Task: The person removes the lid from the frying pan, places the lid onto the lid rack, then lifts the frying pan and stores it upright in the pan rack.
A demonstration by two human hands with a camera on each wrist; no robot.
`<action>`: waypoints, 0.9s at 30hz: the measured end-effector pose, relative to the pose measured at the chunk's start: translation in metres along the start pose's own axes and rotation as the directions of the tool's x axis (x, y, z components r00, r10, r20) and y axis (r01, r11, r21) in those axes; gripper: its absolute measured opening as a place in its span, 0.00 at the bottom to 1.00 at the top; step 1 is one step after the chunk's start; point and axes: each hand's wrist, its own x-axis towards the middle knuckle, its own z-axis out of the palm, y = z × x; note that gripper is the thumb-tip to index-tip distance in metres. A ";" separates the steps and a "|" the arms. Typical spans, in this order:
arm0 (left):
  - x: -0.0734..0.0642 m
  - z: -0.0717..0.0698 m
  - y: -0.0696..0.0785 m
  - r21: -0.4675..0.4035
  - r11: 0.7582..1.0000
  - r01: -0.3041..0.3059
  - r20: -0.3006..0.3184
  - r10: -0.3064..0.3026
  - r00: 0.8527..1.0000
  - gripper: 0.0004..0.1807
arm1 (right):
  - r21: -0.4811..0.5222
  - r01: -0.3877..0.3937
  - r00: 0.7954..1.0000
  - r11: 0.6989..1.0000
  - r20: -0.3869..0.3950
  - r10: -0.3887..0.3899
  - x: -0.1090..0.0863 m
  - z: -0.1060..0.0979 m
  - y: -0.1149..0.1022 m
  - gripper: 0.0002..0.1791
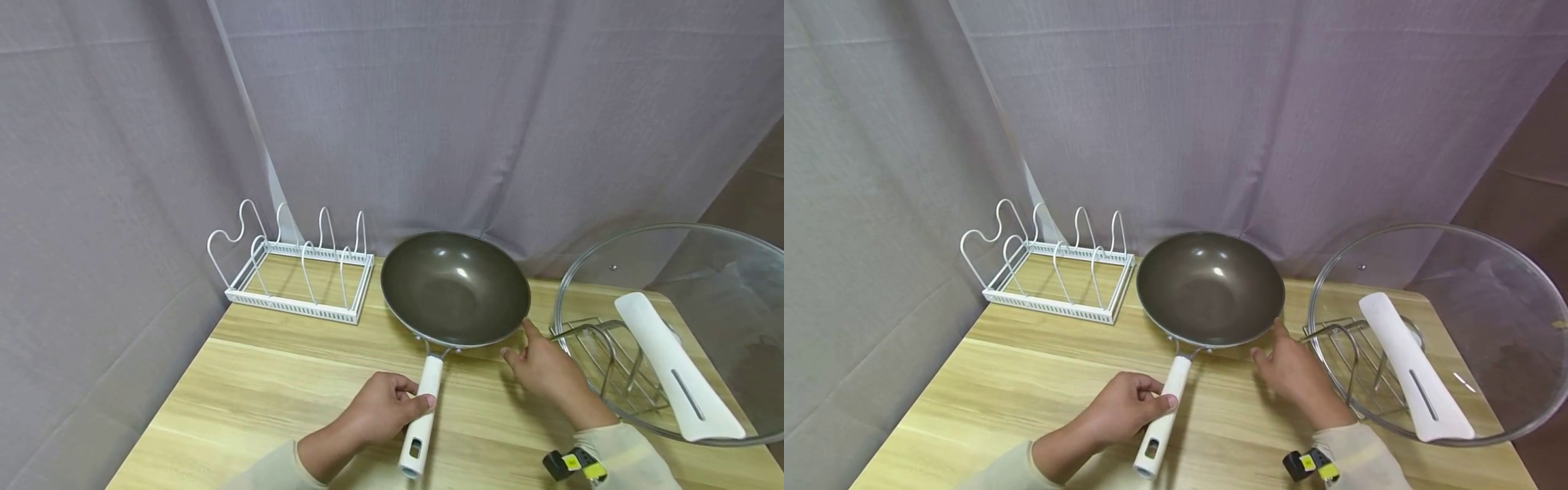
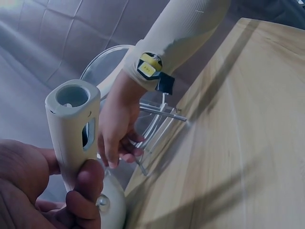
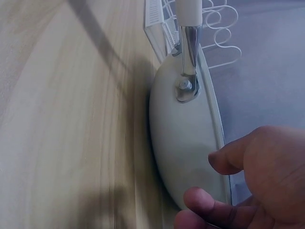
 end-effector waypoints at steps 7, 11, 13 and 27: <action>0.002 0.010 -0.001 -0.037 0.999 -0.021 -0.025 0.021 0.999 0.15 | -0.021 -0.007 1.000 1.000 0.001 0.007 0.001 -0.002 0.000 0.50; 0.003 0.014 -0.002 -0.048 0.999 -0.019 -0.030 0.017 0.999 0.16 | -0.013 -0.006 1.000 1.000 -0.003 0.006 0.001 0.000 0.001 0.51; 0.003 0.017 -0.002 -0.056 0.998 -0.016 -0.028 0.015 0.999 0.16 | -0.007 -0.001 1.000 1.000 -0.005 0.001 0.001 0.001 0.002 0.51; 0.006 0.028 -0.002 -0.122 0.993 0.009 -0.008 -0.010 1.000 0.17 | -0.002 -0.003 1.000 1.000 -0.005 0.003 0.006 0.003 0.005 0.51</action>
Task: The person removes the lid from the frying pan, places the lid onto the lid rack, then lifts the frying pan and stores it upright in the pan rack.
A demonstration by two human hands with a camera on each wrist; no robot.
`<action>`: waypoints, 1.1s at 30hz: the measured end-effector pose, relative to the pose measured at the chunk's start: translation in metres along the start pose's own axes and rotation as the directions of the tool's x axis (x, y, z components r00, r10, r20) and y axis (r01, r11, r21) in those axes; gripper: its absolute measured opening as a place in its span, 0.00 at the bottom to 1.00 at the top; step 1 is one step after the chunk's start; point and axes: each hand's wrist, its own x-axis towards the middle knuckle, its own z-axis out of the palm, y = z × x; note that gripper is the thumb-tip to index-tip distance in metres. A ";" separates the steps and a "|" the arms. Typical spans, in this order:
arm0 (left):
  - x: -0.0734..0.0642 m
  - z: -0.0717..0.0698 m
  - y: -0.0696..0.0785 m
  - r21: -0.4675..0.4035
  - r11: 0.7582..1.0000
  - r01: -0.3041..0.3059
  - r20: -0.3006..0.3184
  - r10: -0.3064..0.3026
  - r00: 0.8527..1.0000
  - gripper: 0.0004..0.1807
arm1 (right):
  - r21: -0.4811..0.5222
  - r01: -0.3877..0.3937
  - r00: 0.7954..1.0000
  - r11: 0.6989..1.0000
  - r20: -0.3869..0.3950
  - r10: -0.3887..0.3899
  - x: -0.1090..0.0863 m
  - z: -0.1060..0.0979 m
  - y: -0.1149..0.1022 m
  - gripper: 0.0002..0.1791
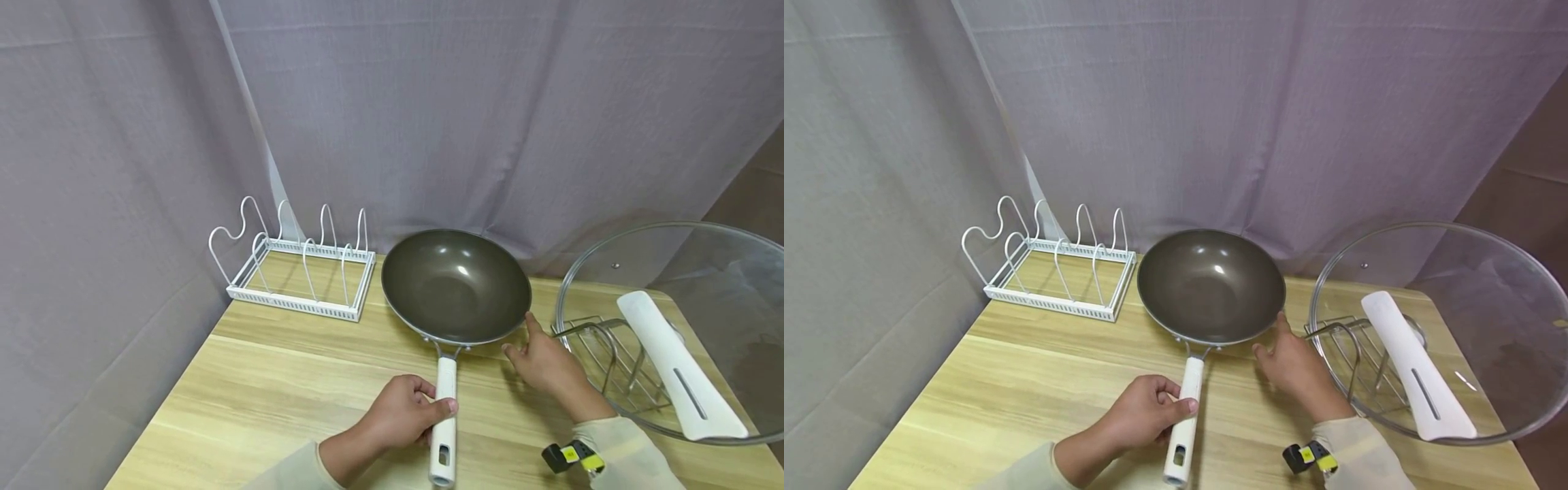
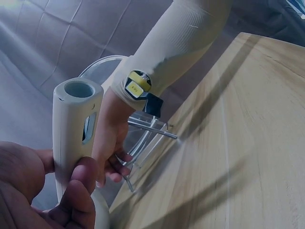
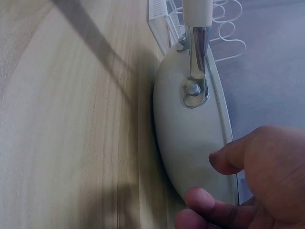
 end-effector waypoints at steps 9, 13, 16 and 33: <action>0.000 0.001 -0.001 0.010 1.000 -0.004 -0.003 0.004 1.000 0.18 | 0.019 0.000 1.000 1.000 -0.002 0.000 -0.001 0.002 0.003 0.52; 0.000 0.000 -0.002 0.019 1.000 0.004 -0.004 -0.004 1.000 0.18 | 0.021 0.002 1.000 1.000 -0.005 -0.002 -0.002 0.003 0.003 0.52; 0.000 -0.001 -0.001 0.038 0.999 0.006 0.003 -0.006 1.000 0.19 | 0.020 0.007 1.000 1.000 -0.008 -0.007 -0.002 0.003 0.003 0.52; -0.003 -0.009 -0.003 0.057 0.997 0.060 0.045 -0.063 0.997 0.16 | 0.028 0.035 0.998 0.999 -0.047 -0.034 -0.010 0.003 -0.001 0.50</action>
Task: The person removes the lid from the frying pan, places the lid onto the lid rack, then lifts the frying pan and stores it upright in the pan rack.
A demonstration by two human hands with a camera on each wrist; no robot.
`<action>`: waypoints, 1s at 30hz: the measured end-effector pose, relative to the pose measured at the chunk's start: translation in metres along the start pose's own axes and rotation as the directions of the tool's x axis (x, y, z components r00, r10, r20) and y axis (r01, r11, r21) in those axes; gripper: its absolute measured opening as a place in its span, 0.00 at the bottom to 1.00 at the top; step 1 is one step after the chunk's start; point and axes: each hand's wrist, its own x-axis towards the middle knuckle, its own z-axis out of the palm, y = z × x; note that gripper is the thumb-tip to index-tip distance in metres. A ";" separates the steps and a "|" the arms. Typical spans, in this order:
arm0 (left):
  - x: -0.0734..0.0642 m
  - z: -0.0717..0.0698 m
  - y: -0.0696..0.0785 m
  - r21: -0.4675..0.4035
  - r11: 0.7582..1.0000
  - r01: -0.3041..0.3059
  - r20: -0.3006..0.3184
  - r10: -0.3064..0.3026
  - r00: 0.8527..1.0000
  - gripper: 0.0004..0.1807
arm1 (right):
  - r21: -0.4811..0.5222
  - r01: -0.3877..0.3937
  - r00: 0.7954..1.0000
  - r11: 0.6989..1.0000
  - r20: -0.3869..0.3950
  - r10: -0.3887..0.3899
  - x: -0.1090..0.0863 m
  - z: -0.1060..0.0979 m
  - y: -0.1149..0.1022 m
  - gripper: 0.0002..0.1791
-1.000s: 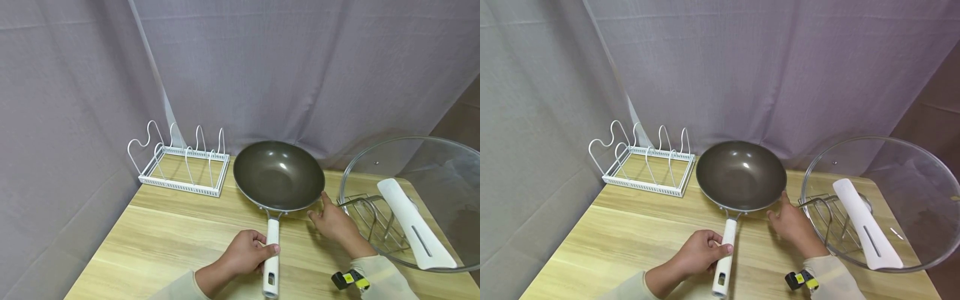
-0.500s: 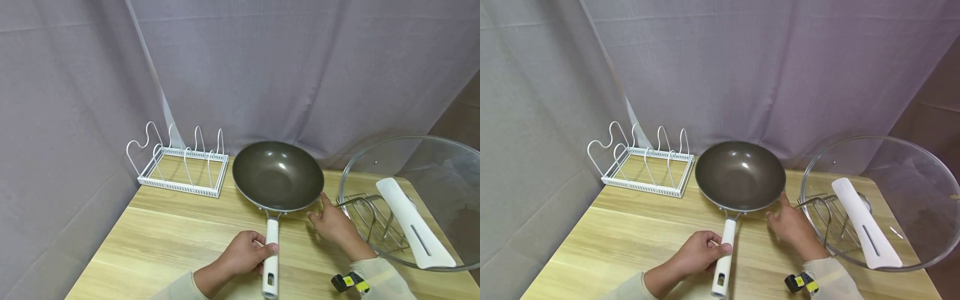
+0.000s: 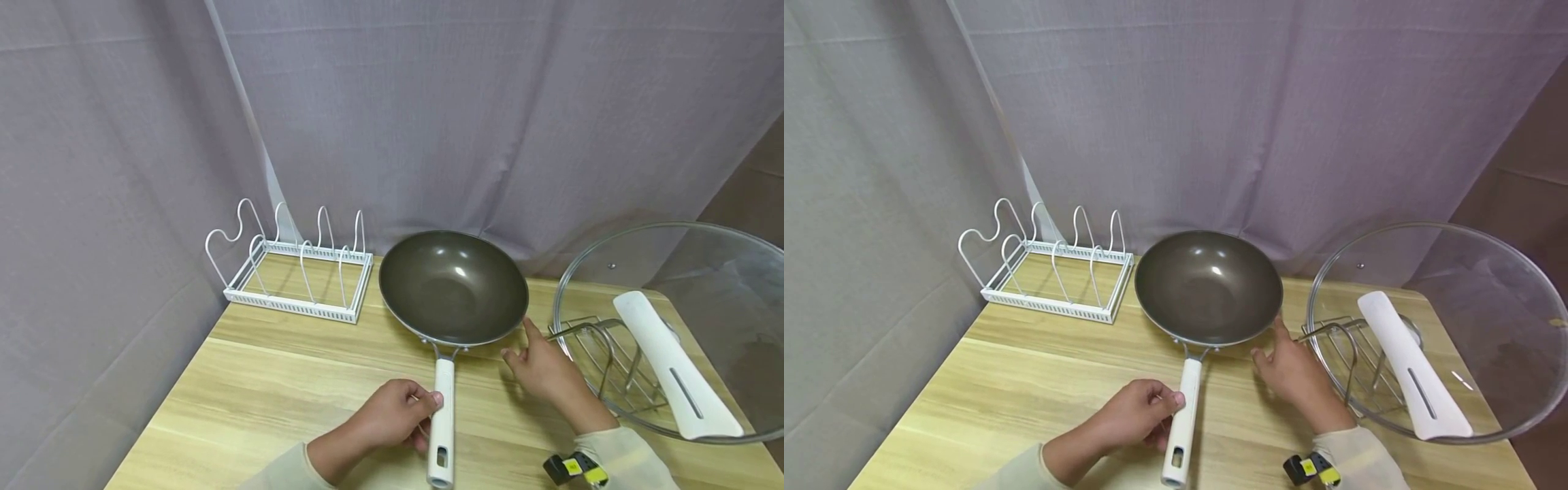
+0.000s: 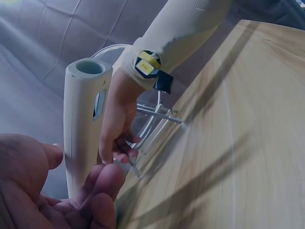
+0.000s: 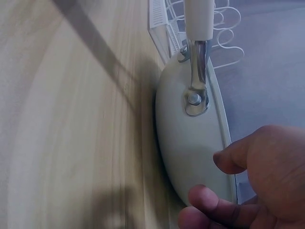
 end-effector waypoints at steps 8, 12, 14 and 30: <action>-0.002 -0.005 -0.002 0.039 0.999 0.015 0.035 -0.016 0.999 0.16 | 0.011 -0.002 1.000 1.000 0.011 0.001 -0.005 0.004 0.003 0.50; -0.002 -0.007 -0.003 0.044 0.999 0.024 0.056 -0.026 0.998 0.18 | 0.018 -0.027 0.999 0.999 0.023 0.027 -0.011 0.005 0.001 0.50; -0.002 -0.009 -0.004 0.046 0.999 0.029 0.062 -0.032 0.998 0.19 | 0.019 -0.039 0.999 0.999 0.033 0.038 -0.015 0.006 0.000 0.50; 0.010 -0.029 -0.006 -0.001 0.999 0.036 0.036 -0.036 0.999 0.17 | 0.207 -0.049 0.997 0.977 0.061 0.037 -0.040 0.013 -0.024 0.45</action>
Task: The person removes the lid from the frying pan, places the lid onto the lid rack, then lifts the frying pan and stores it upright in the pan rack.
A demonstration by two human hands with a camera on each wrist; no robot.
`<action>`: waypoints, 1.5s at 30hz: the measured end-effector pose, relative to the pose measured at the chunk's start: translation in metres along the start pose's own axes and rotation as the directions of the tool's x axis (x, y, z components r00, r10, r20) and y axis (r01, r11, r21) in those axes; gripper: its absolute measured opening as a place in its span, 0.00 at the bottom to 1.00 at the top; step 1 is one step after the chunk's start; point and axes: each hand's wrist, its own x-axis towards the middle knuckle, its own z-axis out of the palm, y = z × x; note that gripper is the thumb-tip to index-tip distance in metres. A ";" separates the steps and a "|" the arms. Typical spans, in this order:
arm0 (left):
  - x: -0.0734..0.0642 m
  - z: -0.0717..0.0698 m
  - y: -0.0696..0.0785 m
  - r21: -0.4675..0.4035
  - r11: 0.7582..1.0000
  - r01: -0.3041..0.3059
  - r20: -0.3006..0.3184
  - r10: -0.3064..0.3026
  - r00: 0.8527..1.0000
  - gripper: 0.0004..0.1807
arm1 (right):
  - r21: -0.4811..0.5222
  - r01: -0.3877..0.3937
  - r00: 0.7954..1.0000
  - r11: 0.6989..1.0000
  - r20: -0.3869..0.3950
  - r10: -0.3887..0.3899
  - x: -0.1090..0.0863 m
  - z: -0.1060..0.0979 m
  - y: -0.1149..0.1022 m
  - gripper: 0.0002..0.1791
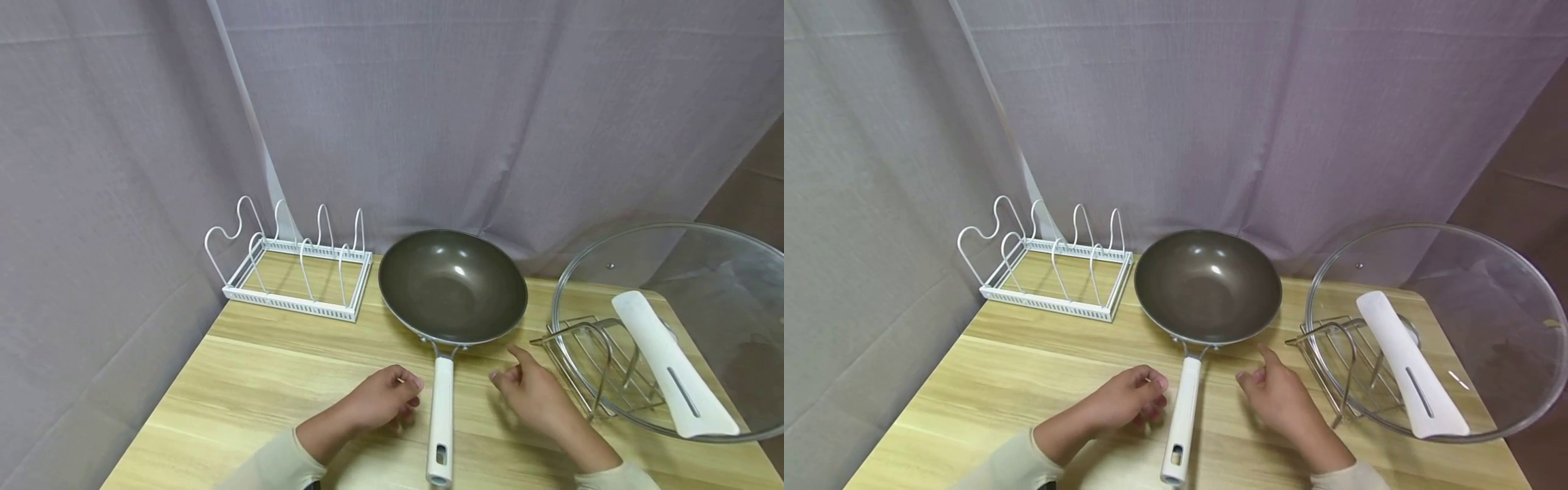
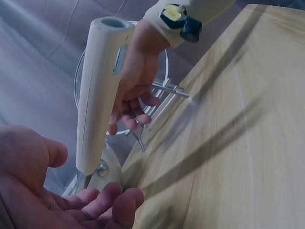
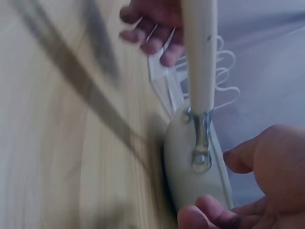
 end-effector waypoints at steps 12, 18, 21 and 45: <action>0.012 -0.007 -0.002 -0.097 0.995 0.029 0.019 -0.027 0.999 0.15 | 0.364 -0.133 0.989 0.922 0.112 0.099 -0.014 0.011 -0.017 0.39; 0.018 -0.009 0.000 -0.147 0.988 0.050 0.027 -0.046 0.999 0.15 | 0.524 -0.178 0.979 0.833 0.184 0.093 -0.022 0.016 -0.022 0.36; 0.021 -0.010 0.000 -0.153 0.987 0.053 0.040 -0.048 0.998 0.17 | 0.595 -0.204 0.970 0.777 0.230 0.078 -0.026 0.018 -0.024 0.36; 0.031 -0.012 0.002 -0.148 0.988 0.049 0.094 -0.035 0.995 0.20 | 0.774 -0.290 0.913 0.563 0.401 -0.080 -0.038 0.037 -0.033 0.41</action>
